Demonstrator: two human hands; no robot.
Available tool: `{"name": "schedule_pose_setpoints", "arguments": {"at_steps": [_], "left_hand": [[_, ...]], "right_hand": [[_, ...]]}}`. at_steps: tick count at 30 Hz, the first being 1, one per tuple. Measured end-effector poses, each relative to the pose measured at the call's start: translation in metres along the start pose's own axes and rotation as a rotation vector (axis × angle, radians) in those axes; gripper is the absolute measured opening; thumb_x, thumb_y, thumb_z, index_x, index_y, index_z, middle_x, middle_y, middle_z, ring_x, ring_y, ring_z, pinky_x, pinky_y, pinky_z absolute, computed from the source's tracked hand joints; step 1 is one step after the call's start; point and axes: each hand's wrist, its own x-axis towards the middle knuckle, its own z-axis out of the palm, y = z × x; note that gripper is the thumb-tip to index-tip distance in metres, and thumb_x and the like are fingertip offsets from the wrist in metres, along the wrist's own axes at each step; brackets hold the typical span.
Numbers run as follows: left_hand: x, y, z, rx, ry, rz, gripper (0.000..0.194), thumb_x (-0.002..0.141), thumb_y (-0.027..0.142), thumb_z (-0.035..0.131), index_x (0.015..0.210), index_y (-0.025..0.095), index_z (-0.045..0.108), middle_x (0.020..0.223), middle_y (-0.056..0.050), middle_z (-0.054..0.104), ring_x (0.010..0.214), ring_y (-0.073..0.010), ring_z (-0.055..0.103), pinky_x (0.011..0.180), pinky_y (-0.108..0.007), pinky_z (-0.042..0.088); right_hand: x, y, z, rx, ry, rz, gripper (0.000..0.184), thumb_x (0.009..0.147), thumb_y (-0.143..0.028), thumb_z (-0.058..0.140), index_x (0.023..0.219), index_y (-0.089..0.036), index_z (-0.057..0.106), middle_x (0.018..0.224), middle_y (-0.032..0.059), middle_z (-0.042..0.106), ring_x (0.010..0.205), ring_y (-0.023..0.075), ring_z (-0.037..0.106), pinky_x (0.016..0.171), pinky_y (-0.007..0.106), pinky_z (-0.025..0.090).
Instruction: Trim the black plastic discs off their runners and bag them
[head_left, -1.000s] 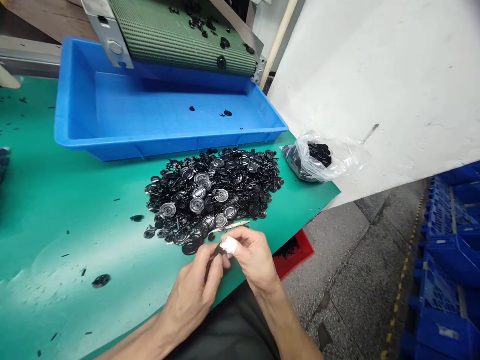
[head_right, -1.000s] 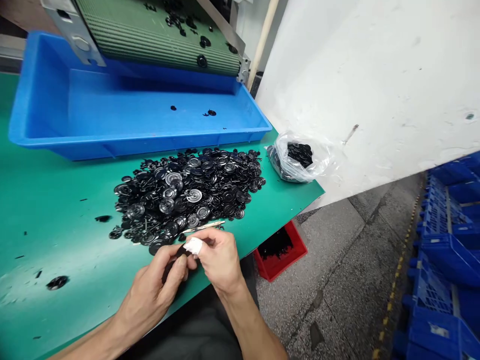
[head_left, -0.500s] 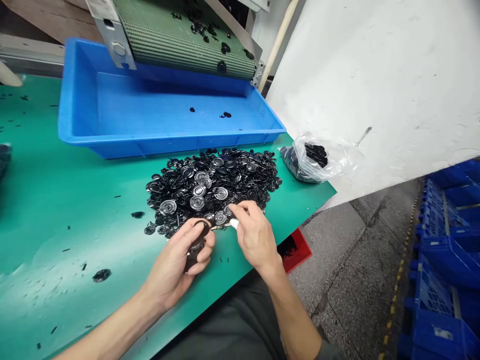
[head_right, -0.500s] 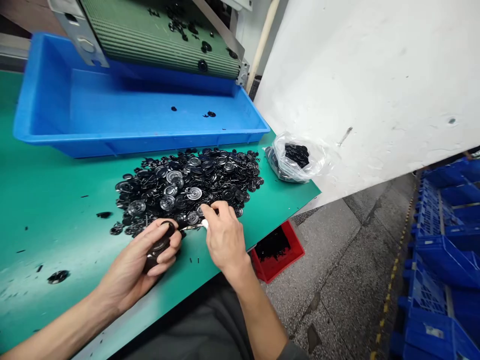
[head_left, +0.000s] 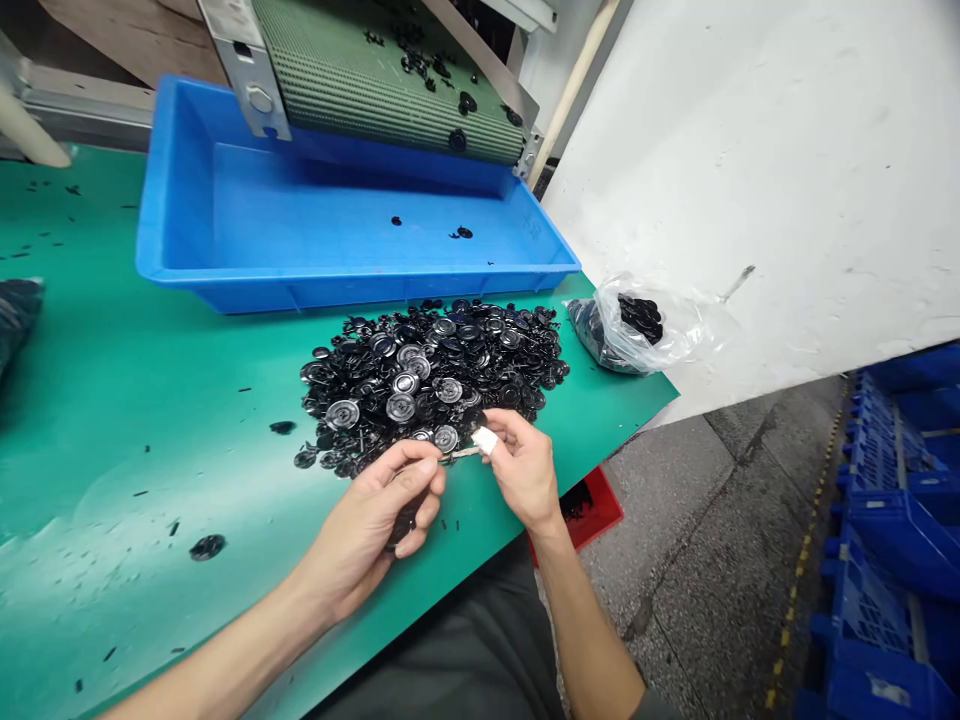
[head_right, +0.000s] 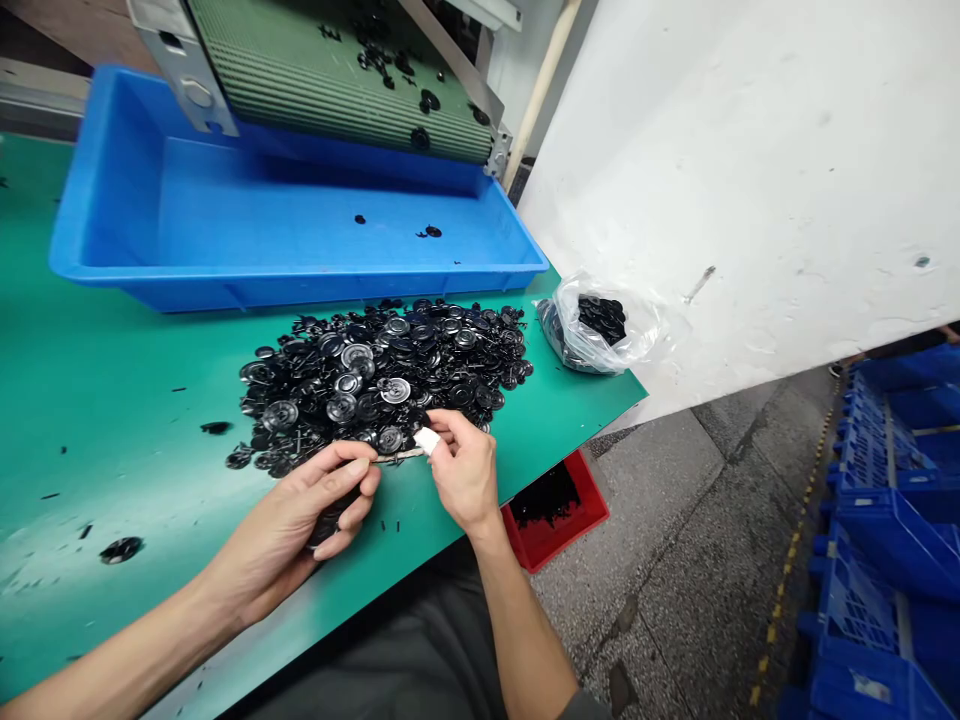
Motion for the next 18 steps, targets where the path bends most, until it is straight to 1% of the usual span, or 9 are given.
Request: {"name": "schedule_pose_setpoints", "arguments": {"at_steps": [2,5,8,10,12,15,18], "left_hand": [[0.000,-0.001,0.001,0.018,0.002,0.001,0.026,0.078,0.036,0.078,0.092,0.020,0.063,0.068,0.004,0.054,0.050,-0.0068,0.041,0.034,-0.012,0.032],[0.001,-0.002,0.001,0.048,-0.004,0.007,0.025,0.079,0.038,0.076,0.090,0.019,0.064,0.068,0.003,0.054,0.051,-0.0068,0.041,0.034,-0.012,0.032],[0.001,-0.003,0.001,0.074,0.000,0.010,0.026,0.082,0.041,0.074,0.087,0.018,0.063,0.070,0.002,0.054,0.051,-0.0063,0.039,0.035,-0.013,0.033],[0.000,-0.002,0.002,0.081,0.006,0.008,0.027,0.083,0.043,0.072,0.087,0.018,0.063,0.070,0.002,0.054,0.051,-0.0066,0.038,0.035,-0.013,0.033],[0.000,-0.001,0.003,0.079,0.013,0.010,0.028,0.082,0.044,0.072,0.088,0.018,0.063,0.070,0.002,0.055,0.051,-0.0072,0.038,0.035,-0.014,0.033],[-0.001,0.000,0.005,0.076,0.019,0.014,0.029,0.081,0.045,0.072,0.088,0.019,0.062,0.068,0.003,0.054,0.050,-0.0074,0.038,0.035,-0.014,0.032],[0.000,-0.002,0.005,0.091,0.007,0.017,0.027,0.083,0.044,0.071,0.086,0.019,0.062,0.067,0.003,0.054,0.049,-0.0073,0.038,0.035,-0.014,0.032]], "right_hand": [[0.001,0.002,0.001,-0.053,0.029,-0.062,0.028,0.084,-0.019,0.059,0.108,-0.022,0.071,0.084,-0.0003,0.071,0.066,0.0120,0.063,0.061,0.023,0.054],[0.003,0.004,0.002,-0.118,0.023,-0.149,0.031,0.084,-0.013,0.055,0.106,-0.024,0.074,0.090,0.0004,0.072,0.073,0.0126,0.066,0.067,0.023,0.056],[0.003,0.004,0.002,-0.102,0.015,-0.168,0.033,0.082,-0.009,0.054,0.103,-0.023,0.075,0.093,0.0014,0.072,0.079,0.0137,0.068,0.069,0.023,0.058],[0.002,0.004,0.001,-0.088,0.004,-0.169,0.036,0.081,-0.008,0.053,0.106,-0.023,0.073,0.097,0.0025,0.072,0.083,0.0144,0.070,0.072,0.024,0.059],[0.000,0.003,-0.002,-0.115,-0.016,-0.202,0.041,0.081,-0.006,0.050,0.111,-0.023,0.072,0.102,0.0037,0.072,0.088,0.0151,0.071,0.077,0.026,0.060],[-0.004,-0.002,-0.006,-0.259,-0.031,-0.323,0.050,0.082,-0.001,0.043,0.121,-0.022,0.068,0.111,0.0059,0.071,0.099,0.0167,0.070,0.091,0.032,0.058],[-0.008,-0.006,-0.010,-0.459,-0.009,-0.474,0.051,0.089,-0.002,0.038,0.129,-0.019,0.062,0.122,0.0108,0.067,0.116,0.0196,0.063,0.102,0.038,0.053]]}}
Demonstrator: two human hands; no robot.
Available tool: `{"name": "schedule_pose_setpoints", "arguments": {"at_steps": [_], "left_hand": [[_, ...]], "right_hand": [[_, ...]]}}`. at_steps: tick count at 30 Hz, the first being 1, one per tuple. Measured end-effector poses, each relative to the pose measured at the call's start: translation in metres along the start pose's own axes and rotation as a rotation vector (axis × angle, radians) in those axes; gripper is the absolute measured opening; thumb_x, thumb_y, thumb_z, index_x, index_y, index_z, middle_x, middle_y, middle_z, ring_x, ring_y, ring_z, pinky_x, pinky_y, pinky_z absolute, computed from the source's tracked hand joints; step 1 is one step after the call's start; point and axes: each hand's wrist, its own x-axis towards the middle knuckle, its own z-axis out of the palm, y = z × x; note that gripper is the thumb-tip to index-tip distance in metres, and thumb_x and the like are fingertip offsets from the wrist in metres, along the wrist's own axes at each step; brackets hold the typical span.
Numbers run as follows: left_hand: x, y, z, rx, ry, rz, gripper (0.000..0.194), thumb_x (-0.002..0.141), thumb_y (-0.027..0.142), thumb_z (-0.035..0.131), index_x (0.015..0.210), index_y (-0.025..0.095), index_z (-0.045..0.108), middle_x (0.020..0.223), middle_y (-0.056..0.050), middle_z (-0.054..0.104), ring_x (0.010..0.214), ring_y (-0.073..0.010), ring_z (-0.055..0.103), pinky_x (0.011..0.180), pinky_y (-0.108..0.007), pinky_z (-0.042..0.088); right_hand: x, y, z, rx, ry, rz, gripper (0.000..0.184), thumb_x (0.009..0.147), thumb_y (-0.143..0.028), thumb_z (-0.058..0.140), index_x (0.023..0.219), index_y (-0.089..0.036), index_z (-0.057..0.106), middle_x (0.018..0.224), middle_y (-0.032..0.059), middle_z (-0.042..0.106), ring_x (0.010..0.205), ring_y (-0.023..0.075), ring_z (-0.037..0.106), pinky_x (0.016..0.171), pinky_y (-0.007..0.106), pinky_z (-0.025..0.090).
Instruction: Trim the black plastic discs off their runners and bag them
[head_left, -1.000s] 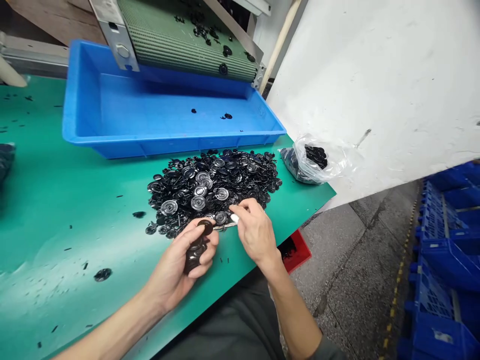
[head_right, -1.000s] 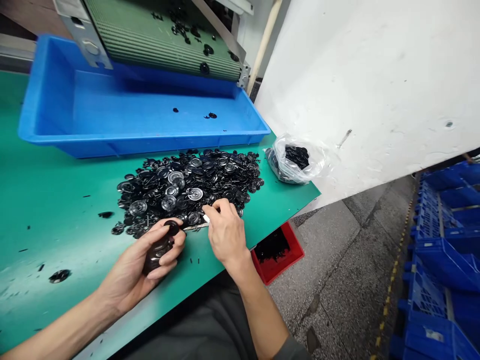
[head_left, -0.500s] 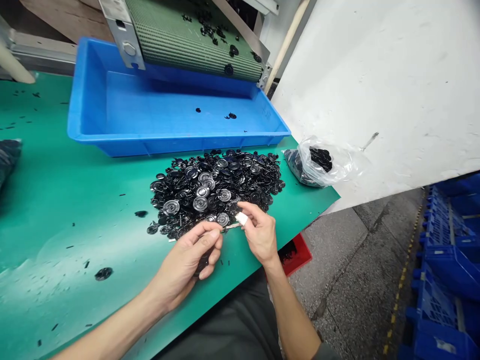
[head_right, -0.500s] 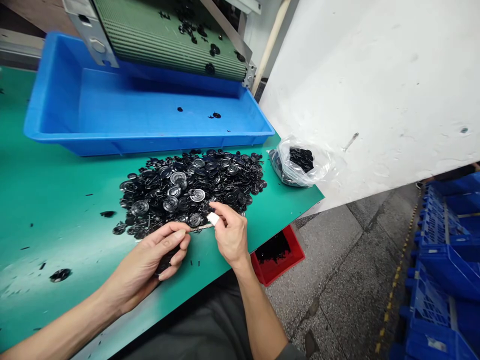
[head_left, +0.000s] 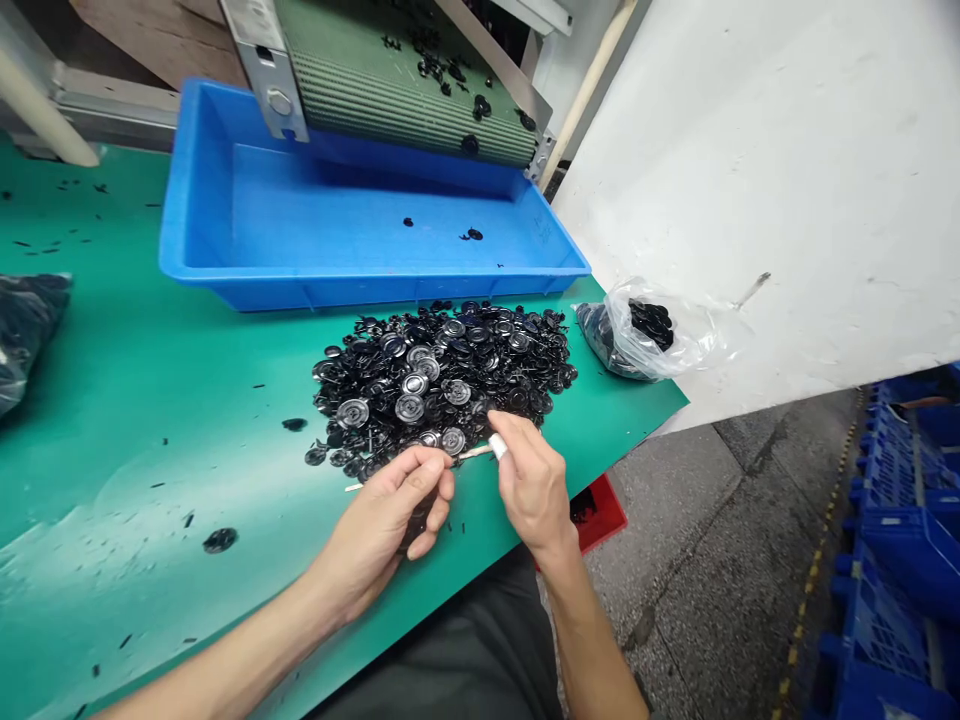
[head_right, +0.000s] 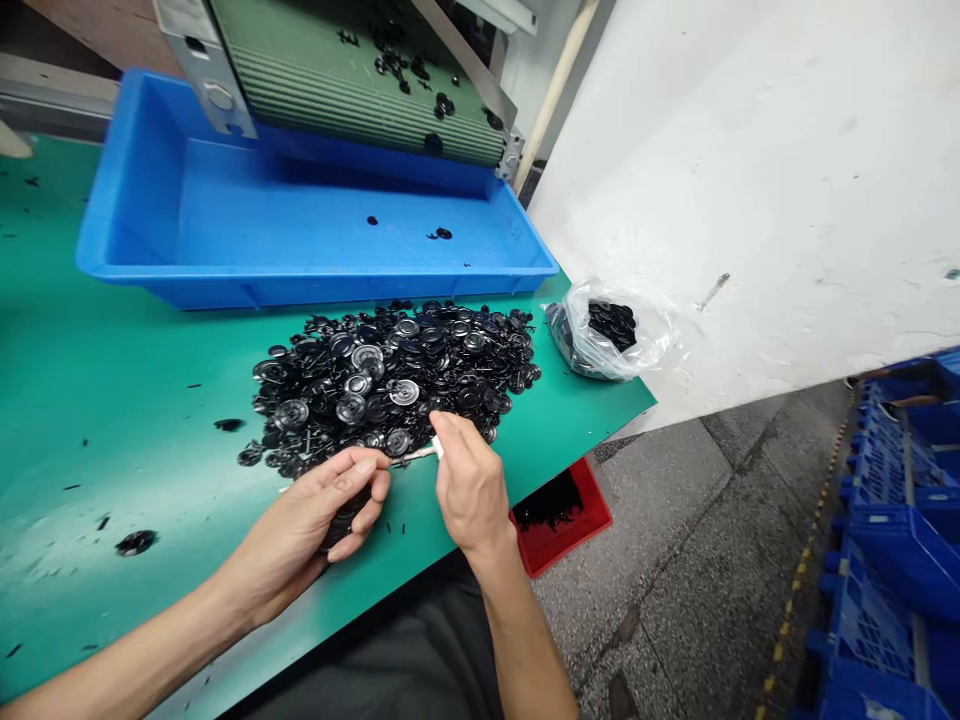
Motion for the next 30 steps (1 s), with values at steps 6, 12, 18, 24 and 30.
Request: {"name": "schedule_pose_setpoints", "arguments": {"at_steps": [6,12,18,24,30], "left_hand": [[0.000,-0.007,-0.005,0.082,-0.052,0.019,0.025,0.087,0.043,0.066,0.088,0.019,0.062,0.069,0.003,0.055,0.048,-0.0062,0.039,0.038,-0.015,0.032],[-0.001,-0.003,-0.001,0.023,0.020,0.028,0.032,0.088,0.048,0.064,0.103,0.019,0.060,0.072,0.002,0.057,0.048,-0.0073,0.038,0.036,-0.016,0.031],[0.000,-0.009,-0.005,0.117,-0.069,0.034,0.034,0.089,0.051,0.061,0.080,0.019,0.057,0.056,0.005,0.049,0.046,-0.0068,0.036,0.040,-0.016,0.029],[0.000,-0.013,-0.010,0.220,-0.092,0.042,0.033,0.090,0.051,0.060,0.081,0.020,0.053,0.052,0.008,0.049,0.041,-0.0051,0.035,0.041,-0.016,0.026],[-0.001,-0.018,-0.010,0.385,-0.099,0.118,0.048,0.088,0.063,0.053,0.070,0.020,0.045,0.046,0.008,0.044,0.041,-0.0061,0.033,0.040,-0.017,0.025]], "right_hand": [[0.000,-0.001,-0.008,-0.119,0.039,-0.095,0.046,0.094,-0.004,0.036,0.127,-0.016,0.065,0.120,0.0127,0.069,0.116,0.0210,0.064,0.101,0.038,0.055],[-0.004,-0.009,-0.011,0.295,0.015,0.177,0.026,0.087,-0.011,0.056,0.104,-0.022,0.073,0.101,0.0047,0.073,0.090,0.0173,0.070,0.081,0.030,0.061],[-0.015,-0.024,0.006,0.546,-0.091,0.298,0.019,0.076,-0.011,0.068,0.092,-0.019,0.071,0.089,0.0013,0.067,0.072,0.0118,0.065,0.066,0.022,0.058],[-0.026,-0.029,0.010,0.406,-0.009,0.238,0.040,0.078,-0.004,0.056,0.114,-0.021,0.067,0.090,0.0015,0.068,0.074,0.0120,0.064,0.067,0.022,0.056],[-0.029,-0.027,0.005,0.370,-0.123,0.010,0.029,0.090,-0.009,0.050,0.108,-0.020,0.070,0.090,0.0044,0.069,0.080,0.0146,0.063,0.075,0.025,0.053]]}}
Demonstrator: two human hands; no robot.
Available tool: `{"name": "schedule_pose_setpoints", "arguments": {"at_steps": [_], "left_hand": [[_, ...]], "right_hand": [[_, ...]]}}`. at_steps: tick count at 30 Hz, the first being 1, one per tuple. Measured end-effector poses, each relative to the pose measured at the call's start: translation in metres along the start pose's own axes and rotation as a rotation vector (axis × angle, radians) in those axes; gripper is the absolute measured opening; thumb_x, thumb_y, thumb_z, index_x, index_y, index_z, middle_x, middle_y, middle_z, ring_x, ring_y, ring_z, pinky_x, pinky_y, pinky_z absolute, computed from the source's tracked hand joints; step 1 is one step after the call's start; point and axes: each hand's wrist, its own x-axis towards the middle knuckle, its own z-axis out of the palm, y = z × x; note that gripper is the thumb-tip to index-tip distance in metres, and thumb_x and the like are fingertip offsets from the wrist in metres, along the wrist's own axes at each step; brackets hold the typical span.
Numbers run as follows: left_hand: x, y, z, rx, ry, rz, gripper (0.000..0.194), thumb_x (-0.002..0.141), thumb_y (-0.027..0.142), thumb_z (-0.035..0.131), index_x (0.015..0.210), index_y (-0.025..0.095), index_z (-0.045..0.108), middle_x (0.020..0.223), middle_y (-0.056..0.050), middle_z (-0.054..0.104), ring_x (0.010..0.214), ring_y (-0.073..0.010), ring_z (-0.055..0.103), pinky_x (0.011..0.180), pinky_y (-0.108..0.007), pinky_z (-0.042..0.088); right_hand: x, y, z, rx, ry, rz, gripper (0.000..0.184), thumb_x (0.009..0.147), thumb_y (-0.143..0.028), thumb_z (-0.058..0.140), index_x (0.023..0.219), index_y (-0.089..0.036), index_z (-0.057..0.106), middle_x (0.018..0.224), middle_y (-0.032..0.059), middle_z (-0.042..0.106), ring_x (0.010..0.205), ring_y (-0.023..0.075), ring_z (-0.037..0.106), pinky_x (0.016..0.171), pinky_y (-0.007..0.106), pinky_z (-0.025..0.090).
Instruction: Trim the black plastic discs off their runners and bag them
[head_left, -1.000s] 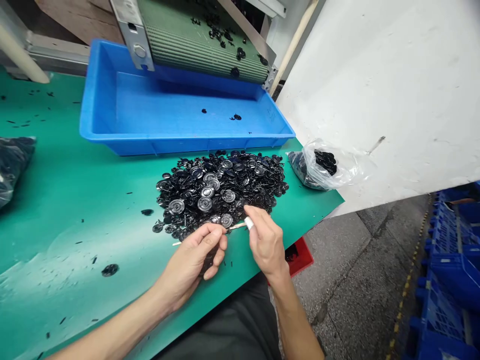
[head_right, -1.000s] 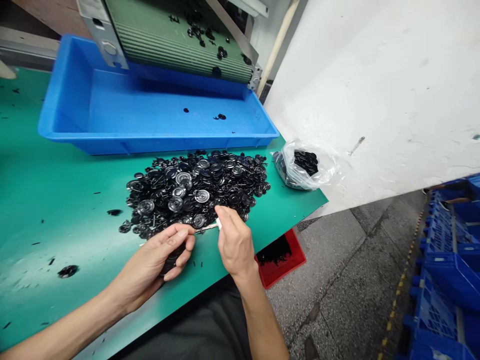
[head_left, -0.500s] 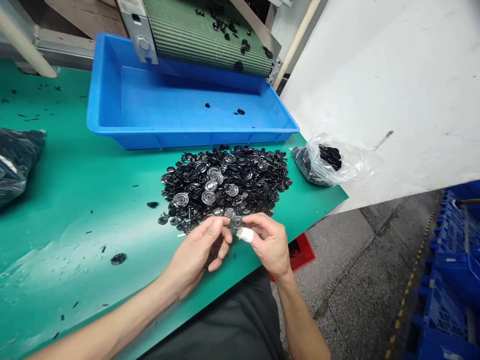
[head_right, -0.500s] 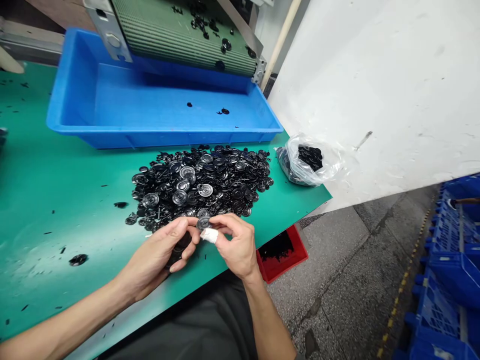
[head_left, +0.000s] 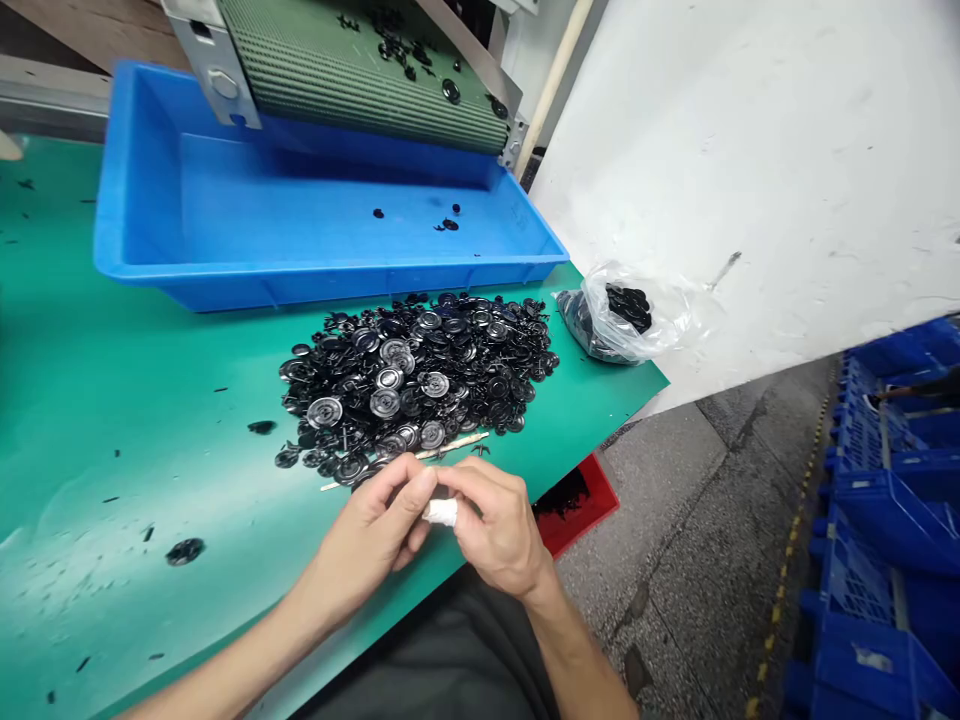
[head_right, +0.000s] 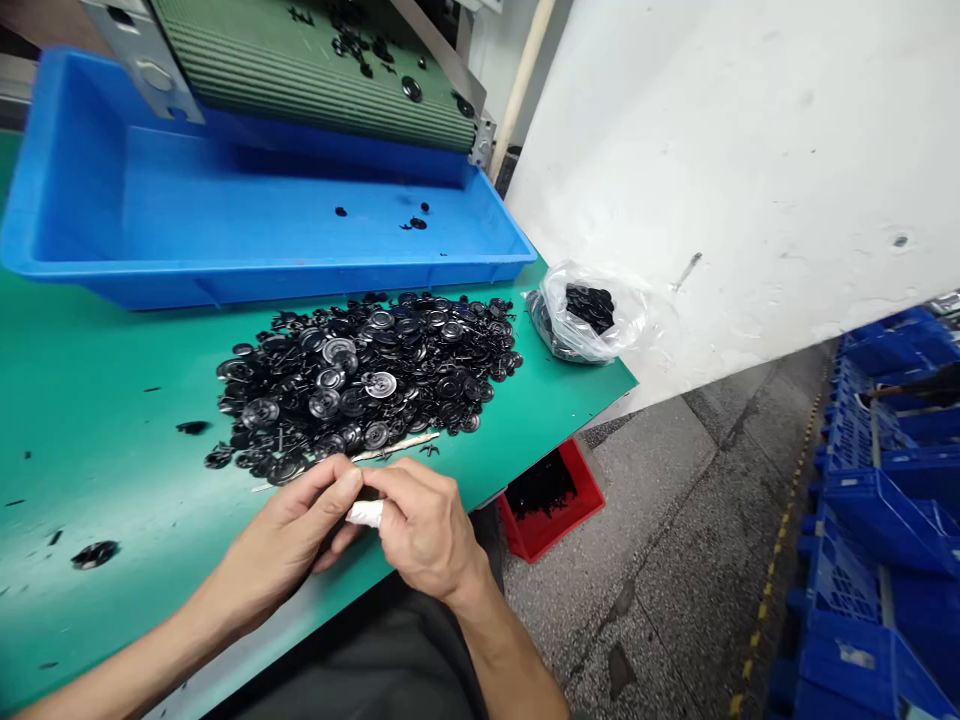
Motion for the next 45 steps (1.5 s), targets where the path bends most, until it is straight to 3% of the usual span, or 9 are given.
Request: {"name": "schedule_pose_setpoints", "arguments": {"at_steps": [8,14,21,25,30,33,36,42,45], "left_hand": [[-0.004,0.001,0.004,-0.111,0.067,-0.054,0.047,0.084,0.062,0.061,0.069,0.019,0.047,0.049,0.007,0.046,0.041,-0.0062,0.036,0.038,-0.016,0.030],[0.001,0.010,0.002,-0.382,0.108,-0.139,0.032,0.082,0.046,0.072,0.100,0.022,0.061,0.059,0.005,0.052,0.045,-0.0074,0.037,0.036,-0.015,0.033],[0.002,0.017,-0.003,-0.501,0.049,-0.179,0.030,0.079,0.047,0.074,0.081,0.018,0.065,0.080,-0.002,0.062,0.049,-0.0069,0.044,0.031,-0.013,0.035],[0.003,0.018,-0.003,-0.470,-0.001,-0.213,0.033,0.077,0.046,0.077,0.077,0.016,0.065,0.071,-0.001,0.060,0.046,-0.0053,0.041,0.033,-0.014,0.035],[0.003,0.016,0.001,-0.419,0.031,-0.199,0.036,0.076,0.043,0.079,0.100,0.020,0.064,0.070,0.002,0.055,0.049,-0.0076,0.040,0.033,-0.016,0.032],[0.000,0.011,0.003,-0.258,0.020,-0.139,0.038,0.085,0.049,0.068,0.109,0.021,0.058,0.060,0.006,0.049,0.045,-0.0076,0.037,0.037,-0.018,0.033],[-0.001,0.006,0.004,-0.063,0.025,-0.038,0.044,0.088,0.056,0.060,0.114,0.023,0.050,0.058,0.008,0.051,0.041,-0.0085,0.040,0.040,-0.020,0.034],[-0.003,0.009,0.006,0.092,0.063,0.000,0.039,0.091,0.057,0.053,0.076,0.021,0.050,0.054,0.006,0.051,0.043,-0.0092,0.043,0.044,-0.020,0.035],[-0.005,0.009,0.005,0.115,0.081,-0.002,0.043,0.090,0.058,0.053,0.069,0.021,0.049,0.053,0.005,0.052,0.043,-0.0095,0.043,0.045,-0.021,0.035]], "right_hand": [[0.005,0.002,0.003,0.025,0.027,0.057,0.029,0.090,-0.009,0.045,0.104,-0.019,0.069,0.084,0.0023,0.069,0.072,0.0129,0.062,0.071,0.023,0.052],[0.014,0.027,-0.028,-0.416,0.228,0.189,0.038,0.087,-0.006,0.040,0.115,-0.015,0.064,0.105,0.0108,0.065,0.097,0.0210,0.062,0.088,0.033,0.051],[0.023,0.048,-0.029,-0.455,0.295,0.287,0.035,0.085,-0.008,0.045,0.110,-0.018,0.068,0.099,0.0066,0.061,0.077,0.0166,0.060,0.078,0.031,0.050],[0.025,0.044,-0.026,-0.405,0.270,0.323,0.026,0.083,-0.009,0.052,0.100,-0.019,0.068,0.097,0.0037,0.060,0.071,0.0137,0.056,0.073,0.028,0.048],[0.027,0.038,-0.029,-0.221,0.251,0.344,0.013,0.079,-0.008,0.057,0.079,-0.020,0.063,0.088,-0.0005,0.063,0.064,0.0107,0.052,0.063,0.024,0.046],[0.026,0.027,-0.030,-0.107,0.210,0.337,0.015,0.082,-0.009,0.057,0.087,-0.020,0.066,0.089,-0.0004,0.069,0.068,0.0111,0.059,0.064,0.023,0.048],[0.024,0.011,-0.027,-0.030,0.082,0.229,0.023,0.084,-0.009,0.056,0.097,-0.021,0.069,0.091,0.0002,0.070,0.079,0.0127,0.064,0.070,0.023,0.052],[0.013,-0.008,-0.014,0.009,-0.050,0.088,0.031,0.092,-0.010,0.051,0.112,-0.023,0.069,0.101,0.0037,0.070,0.094,0.0150,0.065,0.086,0.026,0.054],[0.006,-0.006,-0.013,-0.084,-0.086,0.045,0.037,0.092,-0.010,0.046,0.124,-0.020,0.064,0.105,0.0074,0.067,0.096,0.0174,0.064,0.087,0.028,0.055]]}}
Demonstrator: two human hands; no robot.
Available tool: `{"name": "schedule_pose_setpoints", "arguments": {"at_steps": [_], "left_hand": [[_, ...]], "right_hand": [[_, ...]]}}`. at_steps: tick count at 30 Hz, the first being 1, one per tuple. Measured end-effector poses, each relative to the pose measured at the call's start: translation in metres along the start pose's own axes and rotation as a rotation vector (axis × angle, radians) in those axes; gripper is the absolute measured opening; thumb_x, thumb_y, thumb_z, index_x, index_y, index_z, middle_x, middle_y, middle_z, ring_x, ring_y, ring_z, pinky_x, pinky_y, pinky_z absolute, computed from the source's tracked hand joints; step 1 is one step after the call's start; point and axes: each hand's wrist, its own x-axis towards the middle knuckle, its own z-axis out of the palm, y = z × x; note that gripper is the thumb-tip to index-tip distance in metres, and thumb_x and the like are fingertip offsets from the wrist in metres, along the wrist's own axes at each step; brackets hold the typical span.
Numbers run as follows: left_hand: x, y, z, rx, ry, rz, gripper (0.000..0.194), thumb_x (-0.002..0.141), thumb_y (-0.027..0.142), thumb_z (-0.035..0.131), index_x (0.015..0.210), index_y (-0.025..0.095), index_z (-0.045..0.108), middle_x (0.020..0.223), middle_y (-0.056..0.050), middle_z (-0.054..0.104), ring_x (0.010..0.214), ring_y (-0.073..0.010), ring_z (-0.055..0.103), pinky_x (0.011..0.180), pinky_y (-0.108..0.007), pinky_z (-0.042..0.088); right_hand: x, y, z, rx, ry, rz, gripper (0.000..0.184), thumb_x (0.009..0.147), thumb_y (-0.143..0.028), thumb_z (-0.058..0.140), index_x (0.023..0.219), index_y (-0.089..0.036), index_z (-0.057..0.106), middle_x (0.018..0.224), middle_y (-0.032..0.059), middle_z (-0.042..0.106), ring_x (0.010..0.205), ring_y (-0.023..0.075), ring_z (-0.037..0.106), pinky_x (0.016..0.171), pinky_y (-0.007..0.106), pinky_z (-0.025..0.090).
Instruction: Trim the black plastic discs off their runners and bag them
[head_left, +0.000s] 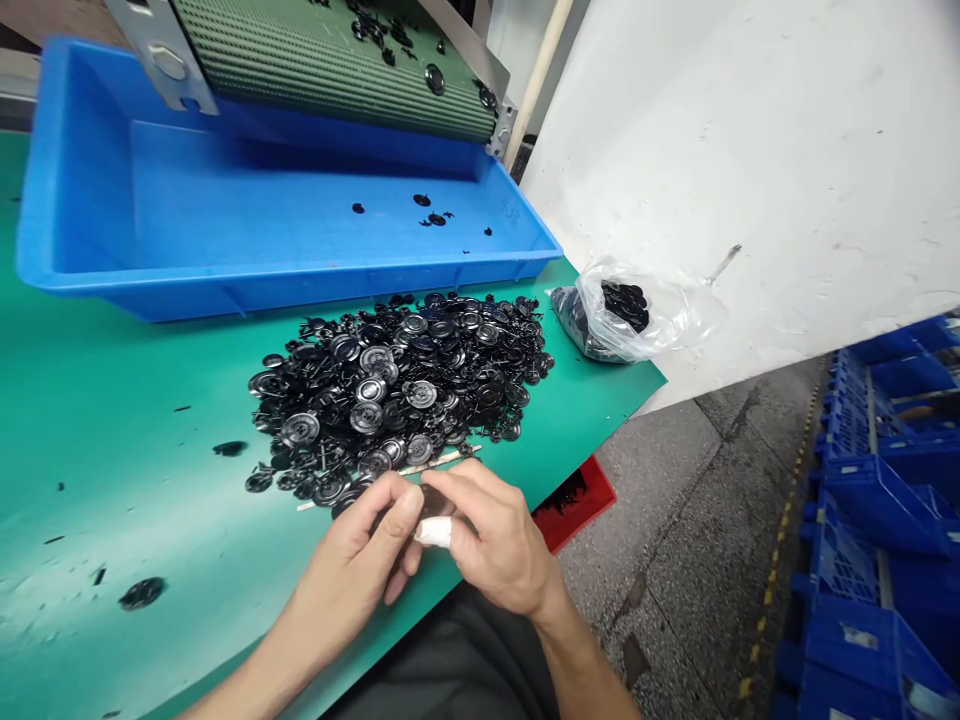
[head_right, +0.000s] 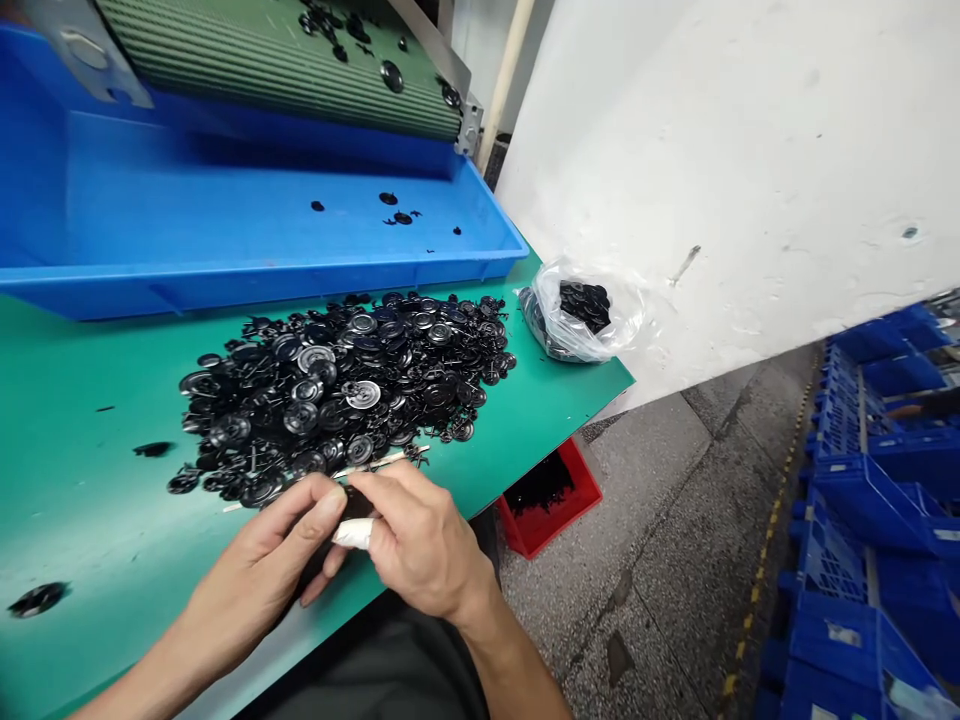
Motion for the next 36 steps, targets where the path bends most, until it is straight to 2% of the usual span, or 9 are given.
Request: {"name": "schedule_pose_setpoints", "arguments": {"at_steps": [5,10,13,15,18,23,28,33,36], "left_hand": [[-0.002,-0.004,-0.001,0.041,-0.090,-0.044,0.047,0.089,0.063,0.049,0.069,0.021,0.054,0.051,0.003,0.049,0.044,-0.0106,0.041,0.043,-0.022,0.031],[-0.003,0.000,0.004,0.002,-0.019,-0.011,0.046,0.092,0.056,0.050,0.063,0.020,0.051,0.047,0.004,0.044,0.041,-0.0097,0.038,0.043,-0.022,0.030],[-0.003,0.003,0.006,-0.079,-0.007,0.023,0.042,0.092,0.051,0.054,0.063,0.020,0.053,0.047,0.004,0.047,0.041,-0.0094,0.038,0.043,-0.021,0.031],[-0.002,0.005,0.006,-0.153,0.009,0.024,0.039,0.091,0.049,0.056,0.066,0.019,0.056,0.052,0.003,0.052,0.041,-0.0086,0.038,0.043,-0.021,0.033],[-0.003,0.007,0.006,-0.266,0.037,-0.007,0.026,0.090,0.045,0.060,0.082,0.020,0.062,0.061,0.002,0.059,0.041,-0.0071,0.038,0.041,-0.020,0.033],[-0.001,0.007,0.003,-0.411,-0.006,-0.068,0.019,0.087,0.039,0.064,0.095,0.022,0.062,0.065,0.002,0.062,0.039,-0.0049,0.037,0.040,-0.017,0.029],[0.007,0.001,-0.007,-0.526,-0.137,-0.099,0.026,0.080,0.039,0.073,0.100,0.023,0.066,0.080,-0.003,0.064,0.045,-0.0064,0.039,0.035,-0.017,0.029],[0.009,0.000,-0.012,-0.592,-0.204,-0.081,0.025,0.081,0.042,0.073,0.095,0.021,0.069,0.085,-0.003,0.061,0.052,-0.0063,0.038,0.037,-0.015,0.033],[0.010,0.001,-0.011,-0.651,-0.177,-0.099,0.031,0.083,0.048,0.068,0.076,0.018,0.066,0.081,-0.003,0.060,0.051,-0.0062,0.038,0.034,-0.014,0.029]], "right_hand": [[-0.002,0.009,0.003,0.007,0.020,-0.051,0.035,0.093,-0.012,0.044,0.119,-0.020,0.066,0.094,0.0055,0.069,0.085,0.0159,0.065,0.079,0.026,0.056],[0.004,0.011,0.013,0.084,0.084,0.020,0.025,0.094,-0.018,0.046,0.099,-0.022,0.071,0.081,0.0009,0.069,0.075,0.0137,0.065,0.073,0.024,0.054],[0.008,0.010,0.007,0.064,0.042,0.041,0.027,0.092,-0.015,0.044,0.101,-0.021,0.069,0.083,0.0007,0.068,0.077,0.0136,0.064,0.075,0.024,0.054],[0.013,0.014,-0.005,-0.020,0.061,0.060,0.033,0.089,-0.011,0.041,0.109,-0.020,0.066,0.092,0.0029,0.067,0.084,0.0149,0.064,0.080,0.026,0.053],[0.026,0.029,-0.023,-0.259,0.224,0.152,0.041,0.087,-0.007,0.038,0.118,-0.017,0.062,0.107,0.0087,0.064,0.097,0.0187,0.062,0.087,0.031,0.051],[0.047,0.056,-0.033,-0.416,0.313,0.294,0.039,0.084,-0.011,0.048,0.118,-0.018,0.066,0.097,0.0060,0.063,0.078,0.0174,0.060,0.077,0.031,0.051],[0.044,0.061,-0.026,-0.320,0.396,0.184,0.037,0.084,-0.007,0.045,0.102,-0.022,0.073,0.096,0.0039,0.066,0.085,0.0163,0.063,0.081,0.028,0.052],[0.033,0.061,-0.022,-0.253,0.379,0.087,0.055,0.085,-0.004,0.038,0.134,-0.020,0.056,0.104,0.0044,0.071,0.091,0.0163,0.067,0.084,0.029,0.055],[0.029,0.056,-0.023,-0.252,0.357,0.116,0.049,0.085,-0.006,0.040,0.130,-0.019,0.056,0.099,0.0045,0.073,0.089,0.0176,0.069,0.083,0.031,0.056]]}}
